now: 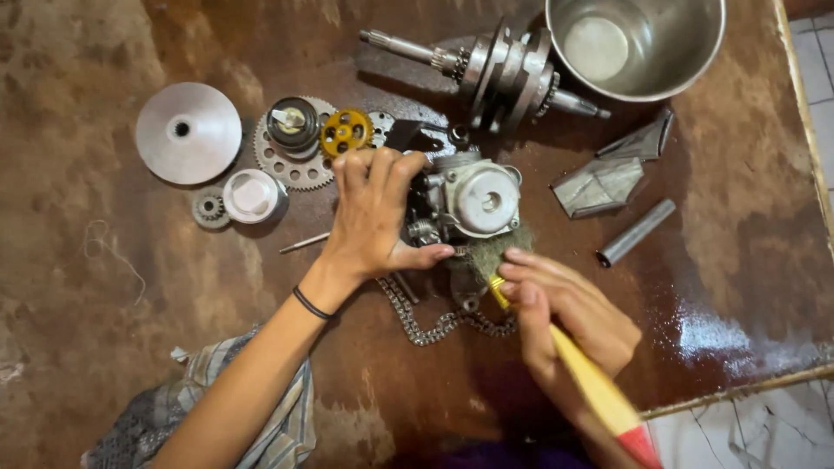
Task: The recorder is cleaning a motorcycle carburetor and various other engine components using a paintbrush and a bowl of cleaning solution.
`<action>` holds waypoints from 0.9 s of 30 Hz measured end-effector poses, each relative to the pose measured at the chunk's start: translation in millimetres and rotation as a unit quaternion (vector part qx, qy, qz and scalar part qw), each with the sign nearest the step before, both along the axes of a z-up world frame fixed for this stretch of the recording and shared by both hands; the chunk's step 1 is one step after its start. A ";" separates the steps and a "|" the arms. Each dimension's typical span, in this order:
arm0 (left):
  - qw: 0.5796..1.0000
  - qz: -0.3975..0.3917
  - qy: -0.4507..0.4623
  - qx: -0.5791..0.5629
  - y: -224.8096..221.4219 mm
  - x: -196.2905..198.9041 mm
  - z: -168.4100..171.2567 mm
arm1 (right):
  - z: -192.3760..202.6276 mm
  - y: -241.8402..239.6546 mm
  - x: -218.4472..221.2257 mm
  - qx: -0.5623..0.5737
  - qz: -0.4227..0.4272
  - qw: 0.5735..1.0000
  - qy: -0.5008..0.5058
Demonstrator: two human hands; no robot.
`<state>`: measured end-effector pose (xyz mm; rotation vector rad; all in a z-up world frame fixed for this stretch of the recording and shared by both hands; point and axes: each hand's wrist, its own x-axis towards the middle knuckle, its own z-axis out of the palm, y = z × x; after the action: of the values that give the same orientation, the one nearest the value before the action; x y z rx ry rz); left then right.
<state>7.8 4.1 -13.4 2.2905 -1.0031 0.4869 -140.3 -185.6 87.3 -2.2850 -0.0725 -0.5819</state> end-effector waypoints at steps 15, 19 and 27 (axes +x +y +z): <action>1.000 0.003 -0.007 -0.025 -1.1 -3.1 -0.2 | -31.0 -22.4 -14.2 -0.014 0.020 0.999 0.026; 1.000 0.013 0.006 -0.006 0.2 -2.6 -0.3 | -60.7 -45.6 -5.3 0.108 0.018 0.994 -0.014; 1.000 0.007 -0.022 -0.019 -2.6 -1.5 -6.3 | -65.0 -50.3 -22.4 0.156 0.022 0.987 0.002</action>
<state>6.3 1.5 -19.8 2.2628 -0.9908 0.5604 -162.6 -235.9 22.3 -1.9755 -0.0274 -0.5262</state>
